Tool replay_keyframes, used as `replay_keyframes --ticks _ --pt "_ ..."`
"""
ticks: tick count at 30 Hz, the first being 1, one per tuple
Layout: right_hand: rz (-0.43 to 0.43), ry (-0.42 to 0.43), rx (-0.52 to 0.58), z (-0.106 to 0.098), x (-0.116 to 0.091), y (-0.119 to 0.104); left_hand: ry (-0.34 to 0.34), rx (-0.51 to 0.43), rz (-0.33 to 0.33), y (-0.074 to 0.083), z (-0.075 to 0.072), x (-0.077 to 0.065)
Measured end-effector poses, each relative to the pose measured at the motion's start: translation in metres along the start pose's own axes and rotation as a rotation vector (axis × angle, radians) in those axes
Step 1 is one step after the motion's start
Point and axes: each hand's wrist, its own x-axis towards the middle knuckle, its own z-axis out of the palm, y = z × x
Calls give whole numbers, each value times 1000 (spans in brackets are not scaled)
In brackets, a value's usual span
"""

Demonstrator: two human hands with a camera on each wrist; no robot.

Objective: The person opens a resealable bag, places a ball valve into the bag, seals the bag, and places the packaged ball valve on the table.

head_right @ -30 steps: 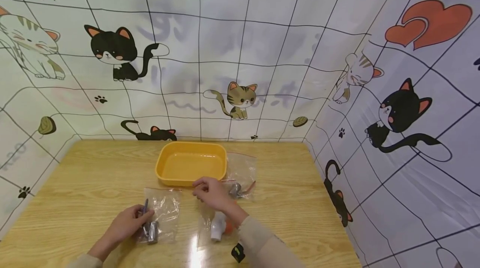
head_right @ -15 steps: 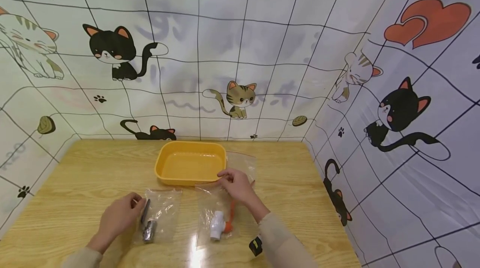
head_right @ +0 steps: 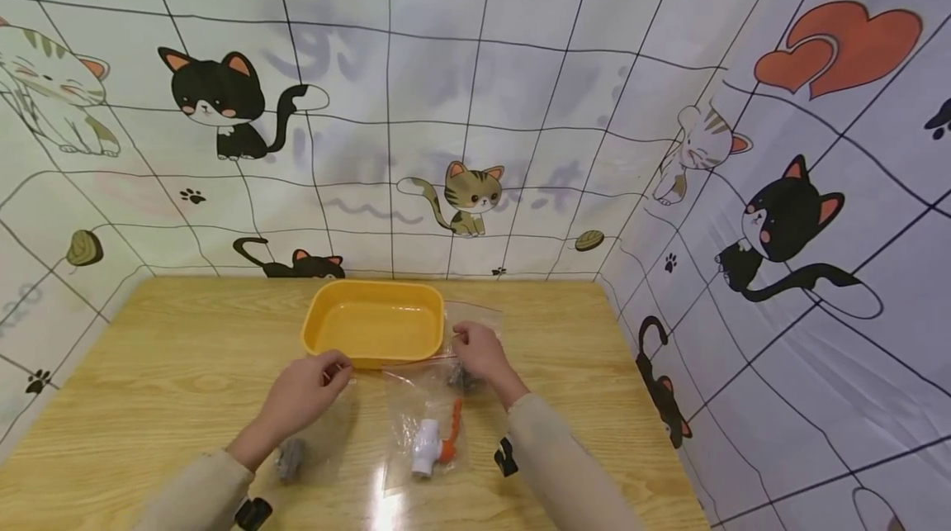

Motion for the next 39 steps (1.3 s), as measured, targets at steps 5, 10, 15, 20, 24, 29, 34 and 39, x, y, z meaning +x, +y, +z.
replay_keyframes --ticks 5,10,15,20,24,29,34,39 --pt "17 -52 -7 12 13 -7 -44 -24 51 17 19 7" --pt "6 -74 -7 19 24 -13 -74 -64 96 31 30 11" --pt "-37 -53 -7 15 28 -16 -110 -126 184 48 45 19" --pt "-1 90 -10 -2 24 0 -134 -191 243 64 61 27" --pt "100 160 -53 -19 18 25 -172 -286 251 76 74 35" --pt "284 95 -5 -33 5 53 -306 -485 184 88 90 46" --pt "405 0 126 -33 -2 67 -456 -522 249 99 107 51" --pt "447 -8 256 -24 -3 69 -409 -378 275 103 120 52"
